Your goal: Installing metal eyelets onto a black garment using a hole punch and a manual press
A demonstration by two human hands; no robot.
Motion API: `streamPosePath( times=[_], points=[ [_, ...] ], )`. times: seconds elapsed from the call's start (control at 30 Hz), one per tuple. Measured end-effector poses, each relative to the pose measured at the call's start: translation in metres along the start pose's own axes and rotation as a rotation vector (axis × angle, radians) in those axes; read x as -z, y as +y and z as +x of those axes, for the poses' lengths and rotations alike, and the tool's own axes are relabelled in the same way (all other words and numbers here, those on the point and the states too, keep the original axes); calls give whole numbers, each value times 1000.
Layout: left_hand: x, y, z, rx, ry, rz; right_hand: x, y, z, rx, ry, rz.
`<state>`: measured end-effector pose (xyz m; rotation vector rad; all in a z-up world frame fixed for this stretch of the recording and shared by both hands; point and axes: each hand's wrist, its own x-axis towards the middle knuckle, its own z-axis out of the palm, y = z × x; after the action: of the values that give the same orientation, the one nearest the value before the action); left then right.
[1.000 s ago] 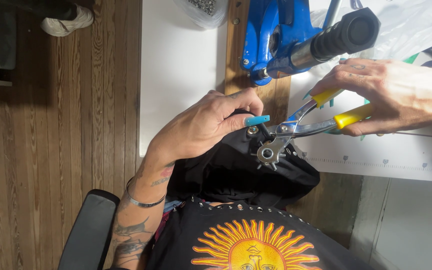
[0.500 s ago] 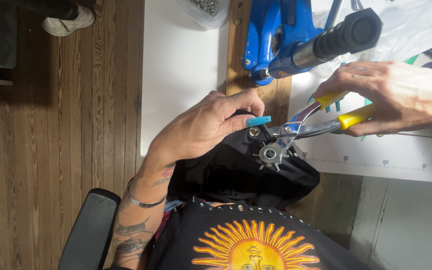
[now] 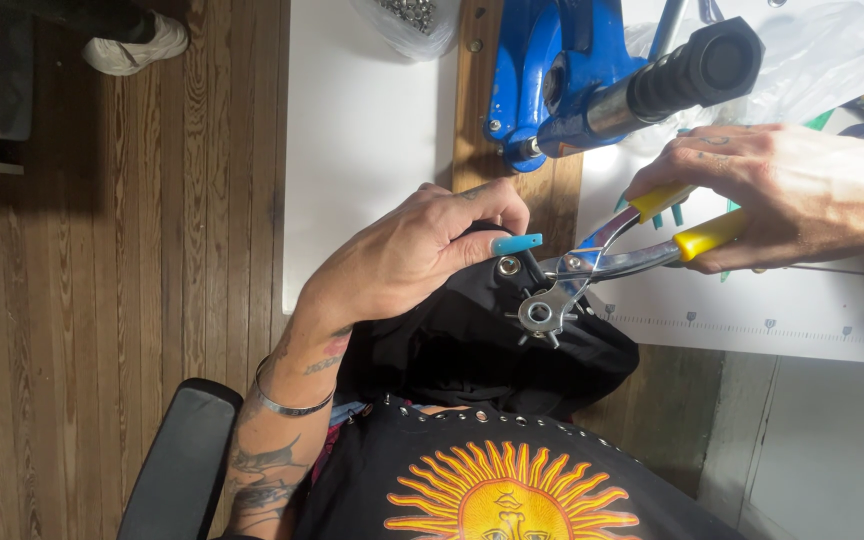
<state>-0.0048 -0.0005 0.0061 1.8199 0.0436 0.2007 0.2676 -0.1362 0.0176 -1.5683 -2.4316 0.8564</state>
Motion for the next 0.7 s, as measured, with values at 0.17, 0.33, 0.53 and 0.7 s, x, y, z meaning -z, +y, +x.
streamPosePath(
  times=[0.17, 0.33, 0.53, 0.7],
  points=[
    [1, 1, -1, 12, -9, -7, 0, 3, 0, -23, -43, -7],
    [1, 3, -2, 6, -2, -2, -11, 2, -1, 3, 75, -58],
    [0, 6, 0, -21, 6, 23, -4, -26, 5, 82, 119, -656],
    [-4, 12, 1, -22, 10, 14, -7, -36, 1, 140, 99, -662]
  ],
)
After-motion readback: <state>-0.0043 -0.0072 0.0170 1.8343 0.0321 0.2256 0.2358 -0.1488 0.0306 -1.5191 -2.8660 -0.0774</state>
